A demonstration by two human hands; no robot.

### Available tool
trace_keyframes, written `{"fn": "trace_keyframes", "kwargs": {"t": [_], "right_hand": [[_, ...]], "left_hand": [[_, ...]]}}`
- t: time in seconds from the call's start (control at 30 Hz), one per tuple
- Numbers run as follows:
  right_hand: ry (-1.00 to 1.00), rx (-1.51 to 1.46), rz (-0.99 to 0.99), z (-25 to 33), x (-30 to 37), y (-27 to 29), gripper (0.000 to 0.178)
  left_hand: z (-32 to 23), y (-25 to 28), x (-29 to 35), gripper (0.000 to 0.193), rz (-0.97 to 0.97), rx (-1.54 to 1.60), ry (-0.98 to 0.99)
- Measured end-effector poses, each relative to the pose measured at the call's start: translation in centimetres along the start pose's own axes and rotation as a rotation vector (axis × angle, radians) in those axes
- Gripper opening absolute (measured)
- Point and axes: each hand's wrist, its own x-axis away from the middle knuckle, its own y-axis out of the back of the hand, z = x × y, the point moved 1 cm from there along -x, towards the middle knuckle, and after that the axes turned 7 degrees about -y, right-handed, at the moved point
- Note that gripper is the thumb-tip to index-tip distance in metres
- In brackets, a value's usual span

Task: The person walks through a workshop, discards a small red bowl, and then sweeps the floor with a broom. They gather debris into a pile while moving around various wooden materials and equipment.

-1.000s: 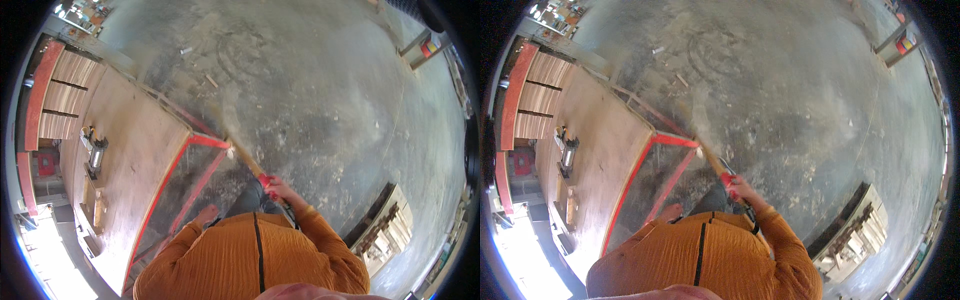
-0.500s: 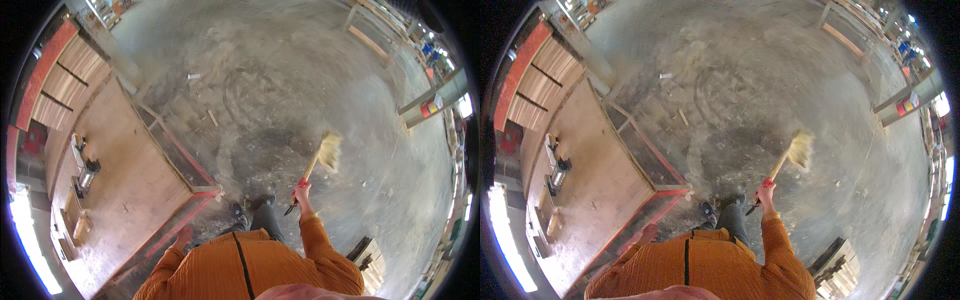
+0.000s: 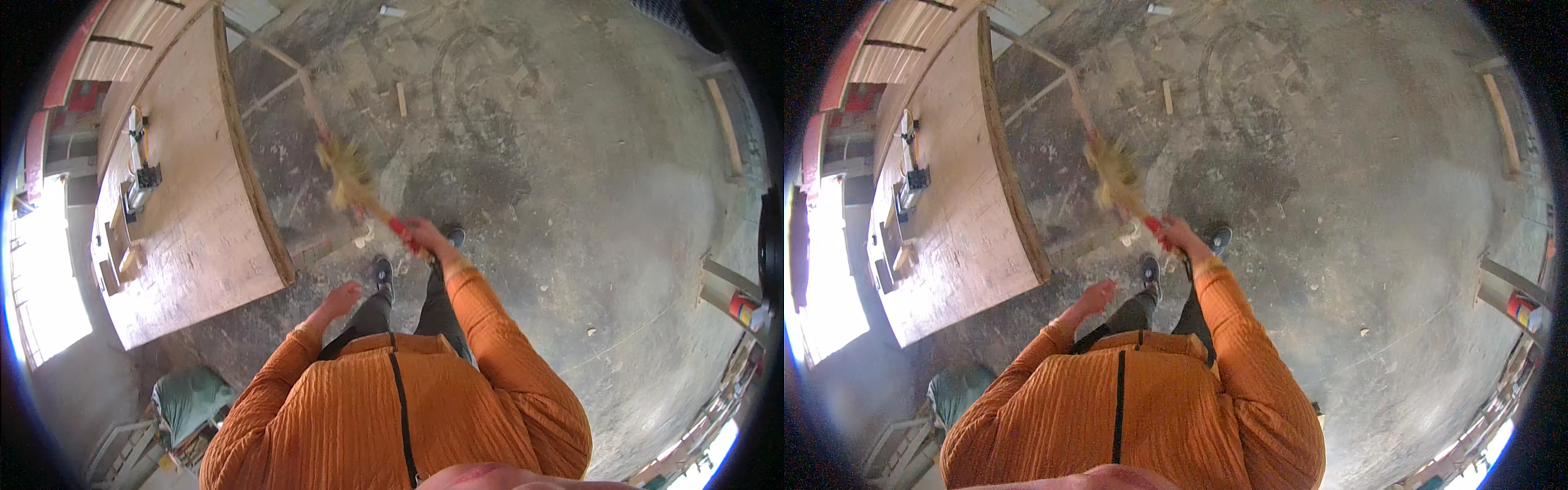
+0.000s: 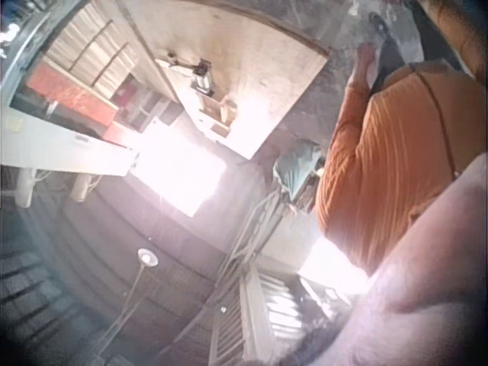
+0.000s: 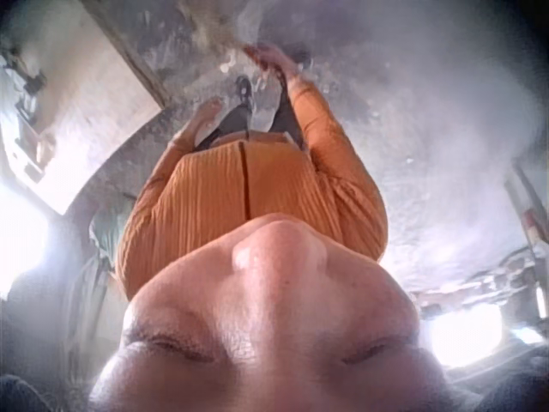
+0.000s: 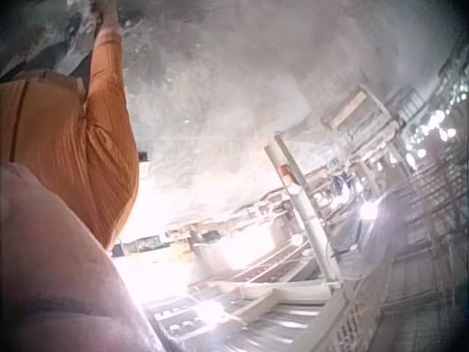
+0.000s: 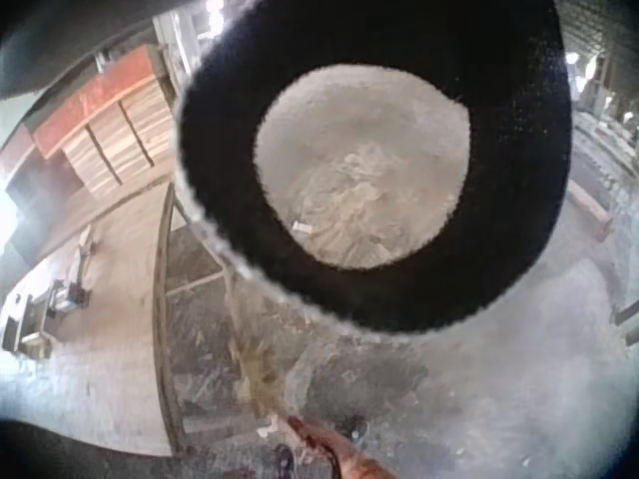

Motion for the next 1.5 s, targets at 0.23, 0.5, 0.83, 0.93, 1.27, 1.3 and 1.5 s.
{"fn": "trace_keyframes", "kwargs": {"t": [0.23, 0.5, 0.83, 0.93, 1.27, 1.3, 1.5], "right_hand": [[0.086, -0.583, -0.406, 0.2, 6.7, 18.2, 0.027], [0.348, -1.231, -1.006, -0.7, 23.2, 34.0, 0.018], [0.78, -1.396, -0.696, 15.7, 18.0, 29.4, 0.01], [0.854, -1.526, -0.217, 22.5, 14.5, 28.7, 0.011], [0.596, -1.677, 0.366, 45.1, 1.6, 27.2, 0.006], [0.567, -1.679, 0.386, 46.8, 0.4, 27.0, 0.006], [0.348, -1.498, 0.333, 59.5, -9.9, 26.0, 0.007]], "left_hand": [[-4.2, 0.6, -0.3, 0.035, -0.076, -0.064, -0.023], [-7.3, 6.2, -2.8, 0.035, -0.049, -0.064, 0.248], [-14.6, 11.5, -17.6, 0.031, -0.056, -0.357, -0.286], [-17.9, 17.1, -21.9, 0.033, -0.002, -0.337, -0.309], [-28.1, 42.2, -33.9, 0.03, -0.256, -0.127, -0.174], [-28.7, 44.6, -35.0, 0.03, -0.351, -0.042, -0.173], [-29.1, 54.9, -41.3, 0.032, -0.322, -0.308, -0.176]]}}
